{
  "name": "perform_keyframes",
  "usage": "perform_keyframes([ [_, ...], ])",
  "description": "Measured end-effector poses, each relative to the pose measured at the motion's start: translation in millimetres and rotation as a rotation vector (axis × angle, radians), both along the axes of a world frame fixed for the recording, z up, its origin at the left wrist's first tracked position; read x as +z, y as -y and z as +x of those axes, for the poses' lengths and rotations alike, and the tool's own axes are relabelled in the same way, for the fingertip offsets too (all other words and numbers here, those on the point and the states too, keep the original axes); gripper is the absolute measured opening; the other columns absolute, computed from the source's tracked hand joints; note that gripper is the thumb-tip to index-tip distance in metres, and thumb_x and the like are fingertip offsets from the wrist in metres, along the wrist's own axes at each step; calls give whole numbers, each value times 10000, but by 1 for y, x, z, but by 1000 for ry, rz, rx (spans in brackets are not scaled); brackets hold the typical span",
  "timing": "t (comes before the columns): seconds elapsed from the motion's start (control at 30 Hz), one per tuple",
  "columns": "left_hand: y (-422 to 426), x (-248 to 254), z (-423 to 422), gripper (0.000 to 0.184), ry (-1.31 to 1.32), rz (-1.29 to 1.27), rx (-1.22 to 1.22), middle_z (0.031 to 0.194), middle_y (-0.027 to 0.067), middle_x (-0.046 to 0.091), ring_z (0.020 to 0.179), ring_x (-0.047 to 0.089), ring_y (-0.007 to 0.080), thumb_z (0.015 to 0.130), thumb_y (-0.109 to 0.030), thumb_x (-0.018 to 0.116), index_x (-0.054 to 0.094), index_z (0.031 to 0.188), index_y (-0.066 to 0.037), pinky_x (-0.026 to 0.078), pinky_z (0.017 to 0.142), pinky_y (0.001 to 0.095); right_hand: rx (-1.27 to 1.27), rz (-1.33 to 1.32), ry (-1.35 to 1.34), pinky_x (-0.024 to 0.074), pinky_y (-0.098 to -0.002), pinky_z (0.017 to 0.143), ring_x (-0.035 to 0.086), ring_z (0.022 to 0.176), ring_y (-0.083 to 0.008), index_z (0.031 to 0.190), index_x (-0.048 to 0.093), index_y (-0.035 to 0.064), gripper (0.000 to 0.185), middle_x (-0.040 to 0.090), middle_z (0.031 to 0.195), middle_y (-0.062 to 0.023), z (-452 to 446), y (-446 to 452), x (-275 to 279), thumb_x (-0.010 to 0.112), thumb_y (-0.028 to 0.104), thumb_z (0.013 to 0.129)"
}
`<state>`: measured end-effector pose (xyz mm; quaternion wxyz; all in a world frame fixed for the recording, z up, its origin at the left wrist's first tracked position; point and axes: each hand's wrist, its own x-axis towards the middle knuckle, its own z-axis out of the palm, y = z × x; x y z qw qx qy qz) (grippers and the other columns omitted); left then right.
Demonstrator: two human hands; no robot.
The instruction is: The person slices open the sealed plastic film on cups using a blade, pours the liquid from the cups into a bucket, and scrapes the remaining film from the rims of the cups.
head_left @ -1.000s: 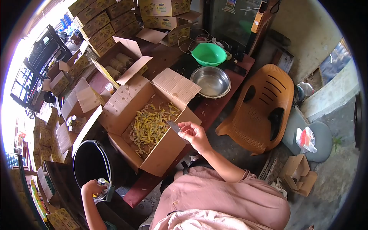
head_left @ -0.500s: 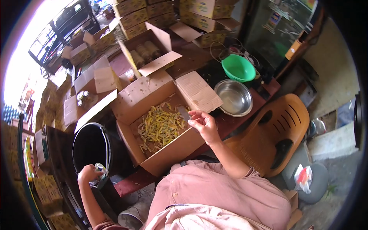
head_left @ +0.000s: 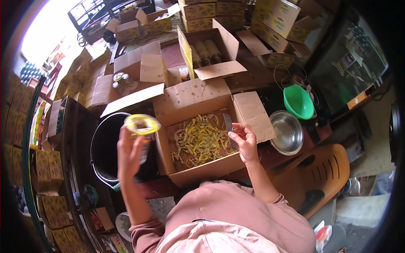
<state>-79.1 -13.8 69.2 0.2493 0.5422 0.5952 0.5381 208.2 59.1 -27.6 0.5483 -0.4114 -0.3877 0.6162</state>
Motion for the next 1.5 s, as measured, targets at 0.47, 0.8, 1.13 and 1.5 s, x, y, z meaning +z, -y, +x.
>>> perform_keyframes([
  [0.47, -28, -36, 91, 624, -58, 33, -178, 951, 169, 580, 872, 602, 268, 622, -128, 745, 387, 1118, -6, 481, 753, 332, 146, 1296, 1038, 466, -327, 661, 574, 770, -219, 870, 657, 70, 275, 595, 805, -51, -3, -19, 89, 622, 15, 603],
  [0.8, -22, -24, 89, 590, -189, 111, -146, 938, 159, 582, 847, 601, 268, 613, -120, 718, 412, 1104, -2, 477, 745, 333, 113, 1473, 1108, 472, -331, 691, 587, 804, -204, 863, 650, 73, 237, 611, 848, -44, -9, -25, 86, 594, 89, 633],
  [1.13, -21, -22, 94, 541, -127, 50, -186, 908, 154, 593, 828, 611, 254, 634, -118, 700, 411, 1077, -3, 482, 725, 322, 106, 1514, 1008, 491, -309, 661, 591, 729, -175, 901, 632, 46, 287, 602, 760, -55, -12, -23, 81, 622, 33, 615],
  [1.5, -20, -30, 94, 610, -104, 29, -258, 914, 175, 580, 849, 603, 251, 646, -151, 721, 383, 1111, 54, 467, 750, 315, 100, 1448, 920, 488, -308, 588, 570, 589, -171, 1175, 507, -18, 488, 548, 624, -61, -13, -25, 73, 603, -13, 696],
])
